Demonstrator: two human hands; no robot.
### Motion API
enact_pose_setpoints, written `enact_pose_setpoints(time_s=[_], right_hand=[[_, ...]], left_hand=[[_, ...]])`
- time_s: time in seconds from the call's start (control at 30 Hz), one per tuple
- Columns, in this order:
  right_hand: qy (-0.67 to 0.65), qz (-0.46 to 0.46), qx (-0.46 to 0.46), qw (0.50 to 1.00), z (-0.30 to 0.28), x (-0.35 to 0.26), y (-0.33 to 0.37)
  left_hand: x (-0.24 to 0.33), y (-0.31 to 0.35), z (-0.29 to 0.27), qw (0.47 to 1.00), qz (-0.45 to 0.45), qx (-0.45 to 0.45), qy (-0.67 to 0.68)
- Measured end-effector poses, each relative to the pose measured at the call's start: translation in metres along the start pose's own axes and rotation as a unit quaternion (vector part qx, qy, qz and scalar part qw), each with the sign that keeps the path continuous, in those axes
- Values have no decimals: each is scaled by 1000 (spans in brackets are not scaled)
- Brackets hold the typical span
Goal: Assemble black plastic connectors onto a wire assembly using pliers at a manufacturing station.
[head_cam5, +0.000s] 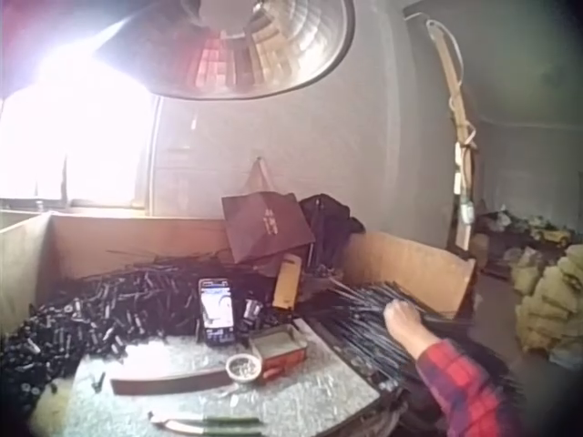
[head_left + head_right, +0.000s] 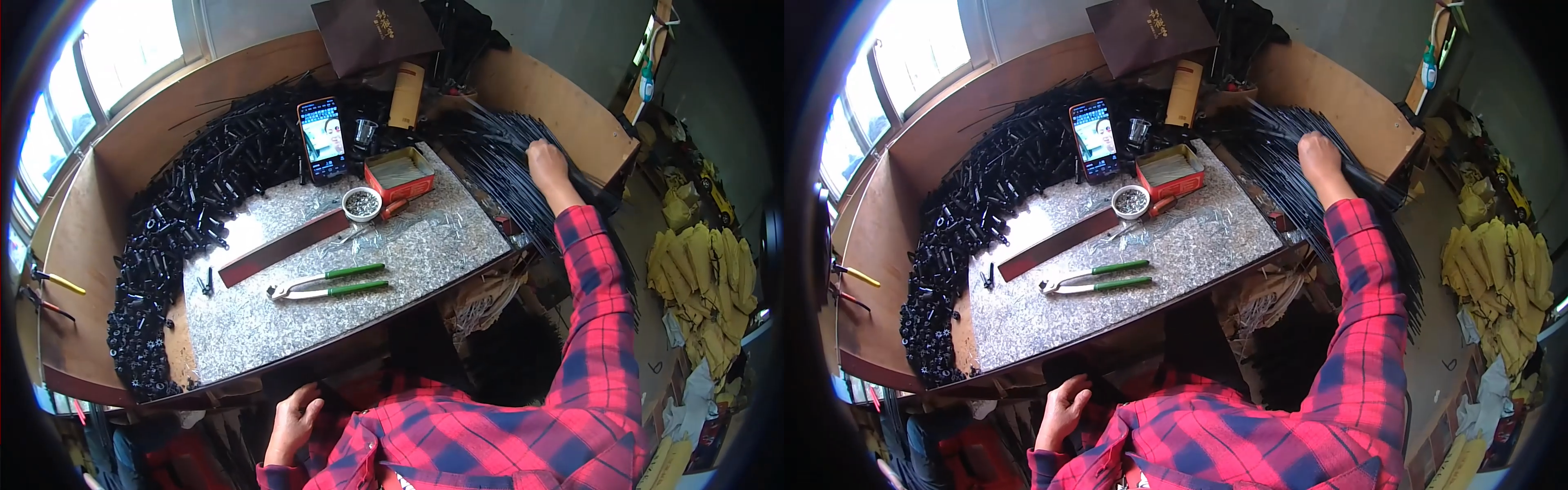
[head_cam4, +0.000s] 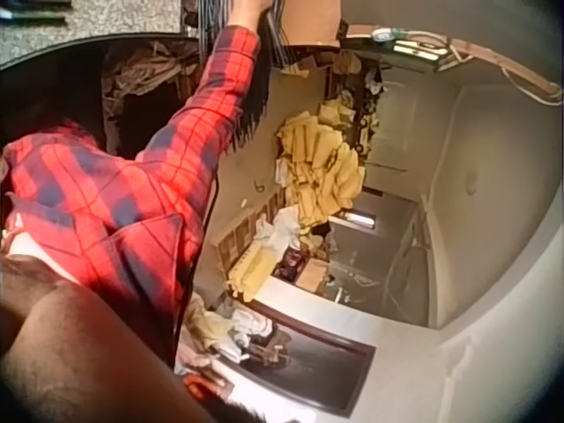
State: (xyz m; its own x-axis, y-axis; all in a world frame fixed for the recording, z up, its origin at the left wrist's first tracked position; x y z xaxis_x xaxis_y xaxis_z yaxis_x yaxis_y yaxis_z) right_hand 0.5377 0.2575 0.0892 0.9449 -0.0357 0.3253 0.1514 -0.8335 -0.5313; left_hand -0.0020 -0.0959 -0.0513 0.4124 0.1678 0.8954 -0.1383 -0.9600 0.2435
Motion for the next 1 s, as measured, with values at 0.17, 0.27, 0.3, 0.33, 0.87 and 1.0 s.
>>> enact_pose_setpoints(time_s=[0.17, 0.27, 0.3, 0.33, 0.87, 1.0], right_hand=[[67, 50, 45, 995, -32, 12, -15], [4, 8, -34, 999, -54, 9, -24], [4, 20, 3, 1000, -67, 5, -30], [4, 32, 38, 999, -75, 6, -32], [-161, -36, 196, 967, -192, -72, -34], [-200, -149, 244, 937, -218, -140, -14]], left_hand=[[7, -3, -1, 1000, -6, -5, -10], [11, -3, -1, 999, 0, -16, -38], [14, -4, -1, 999, 3, -20, -40], [17, -6, -2, 999, 7, -25, -43], [129, -22, -36, 935, 268, 120, -200], [167, -33, -57, 872, 328, 273, -239]])
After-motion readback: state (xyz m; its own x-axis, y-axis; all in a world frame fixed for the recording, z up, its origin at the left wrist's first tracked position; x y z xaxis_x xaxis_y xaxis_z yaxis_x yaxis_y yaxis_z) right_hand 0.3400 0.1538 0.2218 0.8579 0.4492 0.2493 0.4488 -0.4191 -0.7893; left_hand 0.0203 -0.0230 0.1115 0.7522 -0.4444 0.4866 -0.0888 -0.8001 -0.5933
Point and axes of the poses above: each hand's wrist, its own y-axis away from the middle knuckle, its own z-axis out of the palm, x = y × z, the point moved 1 cm from there along -y, towards the middle knuckle, and after that the axes turned 5 degrees about -x, right-handed, at the moved point
